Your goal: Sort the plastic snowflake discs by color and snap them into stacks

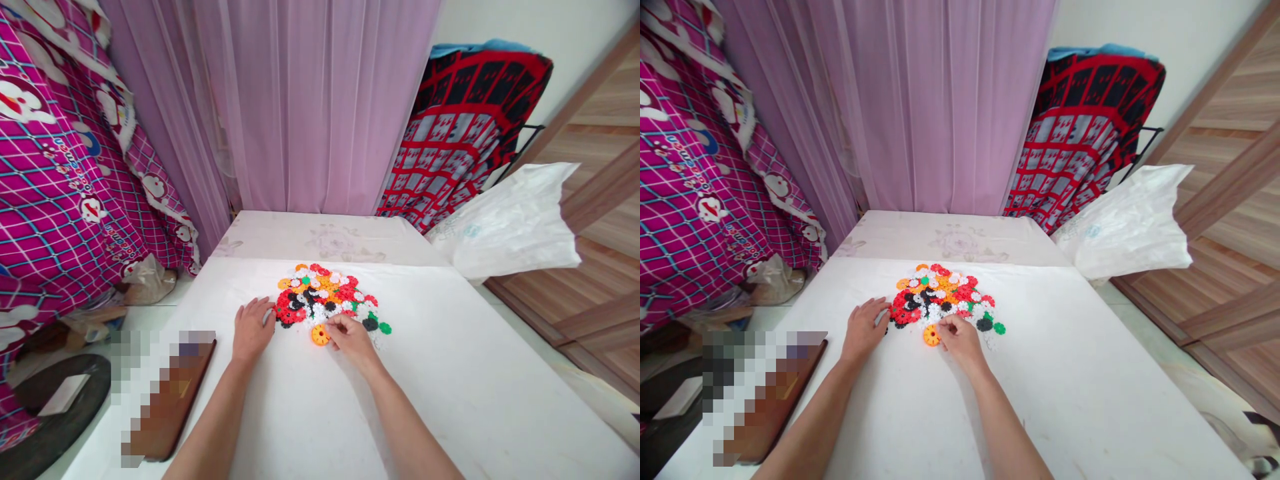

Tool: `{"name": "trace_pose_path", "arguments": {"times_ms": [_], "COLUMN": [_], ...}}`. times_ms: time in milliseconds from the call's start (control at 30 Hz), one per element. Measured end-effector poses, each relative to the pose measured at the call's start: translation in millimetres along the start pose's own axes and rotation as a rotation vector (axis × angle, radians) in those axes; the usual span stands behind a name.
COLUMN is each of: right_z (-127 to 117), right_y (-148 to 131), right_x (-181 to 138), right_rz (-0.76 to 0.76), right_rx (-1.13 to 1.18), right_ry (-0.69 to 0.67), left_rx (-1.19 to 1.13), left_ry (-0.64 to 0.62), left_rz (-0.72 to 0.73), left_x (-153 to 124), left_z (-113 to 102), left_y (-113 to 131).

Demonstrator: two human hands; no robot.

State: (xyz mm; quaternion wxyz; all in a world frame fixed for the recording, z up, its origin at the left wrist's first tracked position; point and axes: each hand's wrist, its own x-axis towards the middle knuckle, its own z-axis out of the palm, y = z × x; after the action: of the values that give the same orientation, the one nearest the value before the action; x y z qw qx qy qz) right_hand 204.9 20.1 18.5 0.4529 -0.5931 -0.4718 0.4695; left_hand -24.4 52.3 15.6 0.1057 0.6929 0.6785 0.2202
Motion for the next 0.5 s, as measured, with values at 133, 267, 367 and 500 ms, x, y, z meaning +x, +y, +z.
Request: {"name": "trace_pose_path", "arguments": {"times_ms": [133, 267, 367, 500], "right_z": [-5.1, -11.4, -15.0, -14.4], "right_y": [9.2, 10.4, 3.9, -13.0], "right_x": [1.3, 3.7, 10.7, 32.9], "right_rz": [-0.027, -0.104, -0.191, -0.249], "right_rx": [-0.098, -0.229, -0.365, -0.598], "right_ry": [0.018, 0.043, 0.075, 0.144], "left_rx": [-0.002, -0.005, -0.007, -0.005], "left_ry": [-0.002, 0.005, 0.008, 0.013], "left_rz": [0.0, 0.005, 0.007, 0.014], "left_x": [-0.1, -0.6, -0.5, 0.2], "left_z": [-0.2, 0.7, 1.6, 2.2], "left_y": [-0.5, -1.4, -2.0, -2.8]}}
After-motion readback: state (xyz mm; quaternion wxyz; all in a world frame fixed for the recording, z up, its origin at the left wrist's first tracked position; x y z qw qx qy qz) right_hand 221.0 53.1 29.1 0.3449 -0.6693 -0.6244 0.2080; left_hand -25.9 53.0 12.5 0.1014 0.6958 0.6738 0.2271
